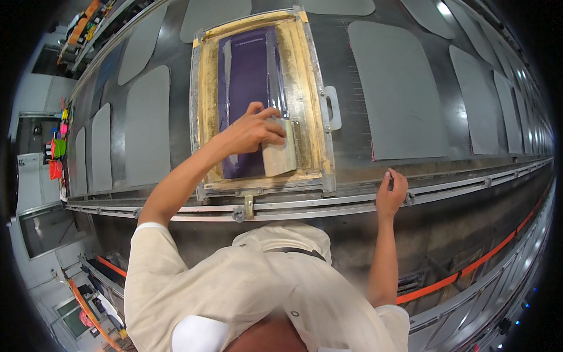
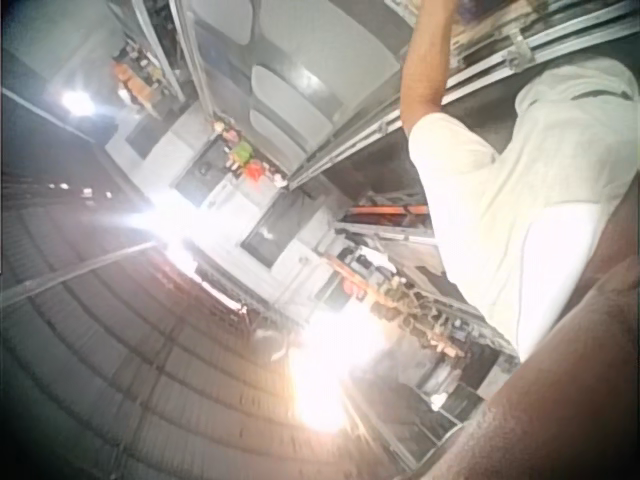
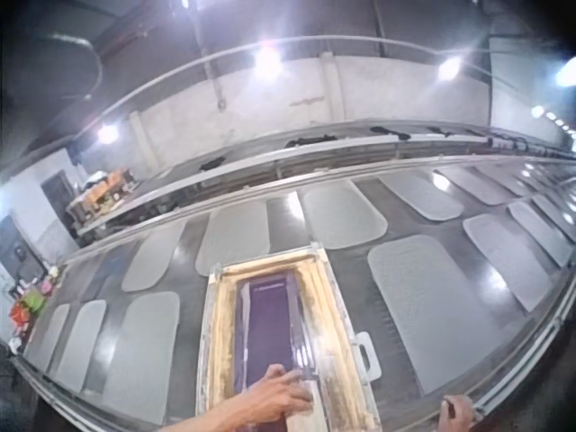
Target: The person uses a squeegee to spread purple ink across a screen printing frame placed over a garment on a conveyor. They repeatedly pull the squeegee across the screen, then lift and move the frame to the next garment, continuing the process.
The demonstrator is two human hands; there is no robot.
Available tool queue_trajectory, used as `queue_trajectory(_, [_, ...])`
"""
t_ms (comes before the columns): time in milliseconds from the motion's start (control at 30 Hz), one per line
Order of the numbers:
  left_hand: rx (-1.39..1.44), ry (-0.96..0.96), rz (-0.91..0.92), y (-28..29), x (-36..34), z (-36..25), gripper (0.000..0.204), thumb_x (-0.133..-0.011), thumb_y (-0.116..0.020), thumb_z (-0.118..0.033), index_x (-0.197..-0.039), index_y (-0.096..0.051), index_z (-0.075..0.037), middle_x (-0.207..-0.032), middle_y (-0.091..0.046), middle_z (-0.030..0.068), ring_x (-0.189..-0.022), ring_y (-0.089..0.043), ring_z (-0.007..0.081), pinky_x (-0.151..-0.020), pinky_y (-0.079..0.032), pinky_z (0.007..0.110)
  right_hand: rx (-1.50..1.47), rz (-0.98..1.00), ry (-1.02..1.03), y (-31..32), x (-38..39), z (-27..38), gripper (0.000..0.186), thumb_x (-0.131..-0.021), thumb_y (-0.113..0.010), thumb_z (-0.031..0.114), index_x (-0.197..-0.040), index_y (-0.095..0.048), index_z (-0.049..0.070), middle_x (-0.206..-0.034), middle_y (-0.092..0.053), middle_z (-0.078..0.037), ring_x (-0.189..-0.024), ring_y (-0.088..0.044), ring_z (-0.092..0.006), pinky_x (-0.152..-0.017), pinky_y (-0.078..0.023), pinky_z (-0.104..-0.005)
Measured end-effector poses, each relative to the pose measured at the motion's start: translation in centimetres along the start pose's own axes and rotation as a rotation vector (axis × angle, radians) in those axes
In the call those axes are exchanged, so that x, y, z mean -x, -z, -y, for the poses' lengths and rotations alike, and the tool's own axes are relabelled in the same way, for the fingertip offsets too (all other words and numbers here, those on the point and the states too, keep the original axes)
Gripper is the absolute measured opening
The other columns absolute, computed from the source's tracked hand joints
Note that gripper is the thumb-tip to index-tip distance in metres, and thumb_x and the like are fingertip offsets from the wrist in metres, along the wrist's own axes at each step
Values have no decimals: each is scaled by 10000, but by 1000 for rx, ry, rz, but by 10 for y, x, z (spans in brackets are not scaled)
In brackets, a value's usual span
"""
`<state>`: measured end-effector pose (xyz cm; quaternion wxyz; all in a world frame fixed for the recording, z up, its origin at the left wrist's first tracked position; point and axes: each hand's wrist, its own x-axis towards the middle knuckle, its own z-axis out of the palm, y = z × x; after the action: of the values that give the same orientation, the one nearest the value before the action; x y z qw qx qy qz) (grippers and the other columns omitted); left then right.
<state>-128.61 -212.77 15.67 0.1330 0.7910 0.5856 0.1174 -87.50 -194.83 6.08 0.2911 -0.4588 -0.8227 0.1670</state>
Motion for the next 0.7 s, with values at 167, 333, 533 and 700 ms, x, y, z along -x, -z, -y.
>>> queue_trajectory(167, [-55,36,4,-12,0,13,425,-700,-732,16,-1058,-778,-209,-1136,-721,-79,-1268,-515,230,-1012,-285,450,-13,-27,-40,-1,3,2,134,-966,-632,138,-1037,-692,41,-1017,-670,-107,-974,-620,-299,-860,-484,-398])
queue_trajectory(333, [-158,248,106,8,60,-3,345,-681,-757,-7,-973,-761,-189,-1090,-719,-44,-1224,-552,196,-1028,-308,440,-48,-3,-32,-1,1,4,129,-963,-633,125,-1031,-696,35,-1004,-671,-104,-925,-631,-285,-818,-499,-386])
queue_trajectory(533, [221,1019,-267,14,100,-62,268,-807,-751,-219,-999,-745,-31,-836,-741,125,-747,-711,316,-680,-538,393,-38,29,-33,1,0,7,133,-958,-635,115,-1042,-700,34,-991,-669,-113,-896,-635,-277,-802,-505,-374])
queue_trajectory(700, [487,1511,-622,-17,144,-72,331,-790,-749,-210,-1020,-745,28,-912,-756,193,-798,-746,256,-737,-560,356,-41,51,-51,1,2,4,130,-950,-632,96,-1035,-699,24,-990,-673,-115,-900,-639,-273,-809,-505,-372])
